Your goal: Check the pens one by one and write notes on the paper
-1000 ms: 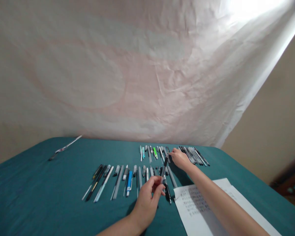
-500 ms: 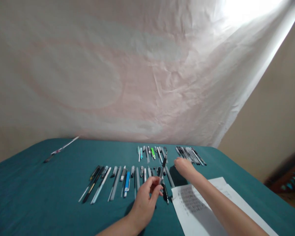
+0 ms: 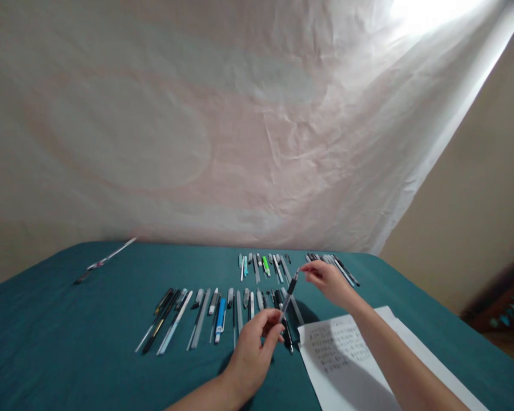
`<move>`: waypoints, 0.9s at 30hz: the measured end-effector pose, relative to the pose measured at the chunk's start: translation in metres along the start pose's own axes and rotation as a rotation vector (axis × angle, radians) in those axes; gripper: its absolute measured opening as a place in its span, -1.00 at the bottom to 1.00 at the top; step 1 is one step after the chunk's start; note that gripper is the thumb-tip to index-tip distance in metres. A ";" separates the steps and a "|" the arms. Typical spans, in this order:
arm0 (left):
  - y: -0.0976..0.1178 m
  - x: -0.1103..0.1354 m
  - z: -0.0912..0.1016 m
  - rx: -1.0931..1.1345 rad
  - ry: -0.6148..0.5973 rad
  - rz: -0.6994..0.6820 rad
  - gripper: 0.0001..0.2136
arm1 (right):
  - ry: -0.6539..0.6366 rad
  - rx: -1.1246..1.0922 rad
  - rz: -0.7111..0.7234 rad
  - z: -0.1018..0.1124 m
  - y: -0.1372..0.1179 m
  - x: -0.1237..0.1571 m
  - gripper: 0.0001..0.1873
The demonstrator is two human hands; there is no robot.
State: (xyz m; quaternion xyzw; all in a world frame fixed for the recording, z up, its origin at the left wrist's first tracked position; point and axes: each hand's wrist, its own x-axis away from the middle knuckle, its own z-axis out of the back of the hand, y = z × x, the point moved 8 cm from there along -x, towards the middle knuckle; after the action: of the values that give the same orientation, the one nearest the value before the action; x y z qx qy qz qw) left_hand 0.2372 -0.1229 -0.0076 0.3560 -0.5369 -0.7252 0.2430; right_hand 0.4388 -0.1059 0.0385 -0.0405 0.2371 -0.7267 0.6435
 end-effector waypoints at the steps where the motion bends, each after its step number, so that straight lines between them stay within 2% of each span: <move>1: 0.000 0.000 -0.001 -0.005 -0.004 -0.002 -0.81 | 0.037 -0.227 0.030 0.012 -0.008 0.002 -0.73; 2: 0.000 0.000 -0.001 -0.010 -0.006 -0.006 -0.81 | 0.084 -0.456 0.052 0.025 -0.014 0.005 -0.72; 4: 0.000 0.000 -0.002 -0.018 -0.010 -0.015 -0.81 | 0.134 -0.768 0.064 0.043 -0.026 0.012 -0.71; 7: 0.001 0.000 -0.003 -0.025 -0.014 -0.025 -0.82 | 0.153 -0.937 0.061 0.055 -0.042 0.021 -0.69; 13: 0.004 0.000 -0.003 -0.041 -0.031 -0.024 -0.82 | 0.132 -0.952 0.065 0.054 -0.058 0.026 -0.69; 18: 0.003 0.000 -0.003 -0.042 -0.033 -0.021 -0.83 | 0.103 -0.928 0.067 0.051 -0.059 0.026 -0.69; 27: 0.007 0.000 -0.002 -0.027 -0.022 -0.019 -0.82 | -0.023 -0.949 0.094 0.035 -0.063 0.025 -0.68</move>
State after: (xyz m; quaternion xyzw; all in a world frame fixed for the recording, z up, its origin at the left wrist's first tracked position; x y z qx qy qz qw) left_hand 0.2386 -0.1262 -0.0009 0.3499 -0.5262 -0.7386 0.2349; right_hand 0.3897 -0.1364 0.0887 -0.3271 0.5373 -0.5076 0.5887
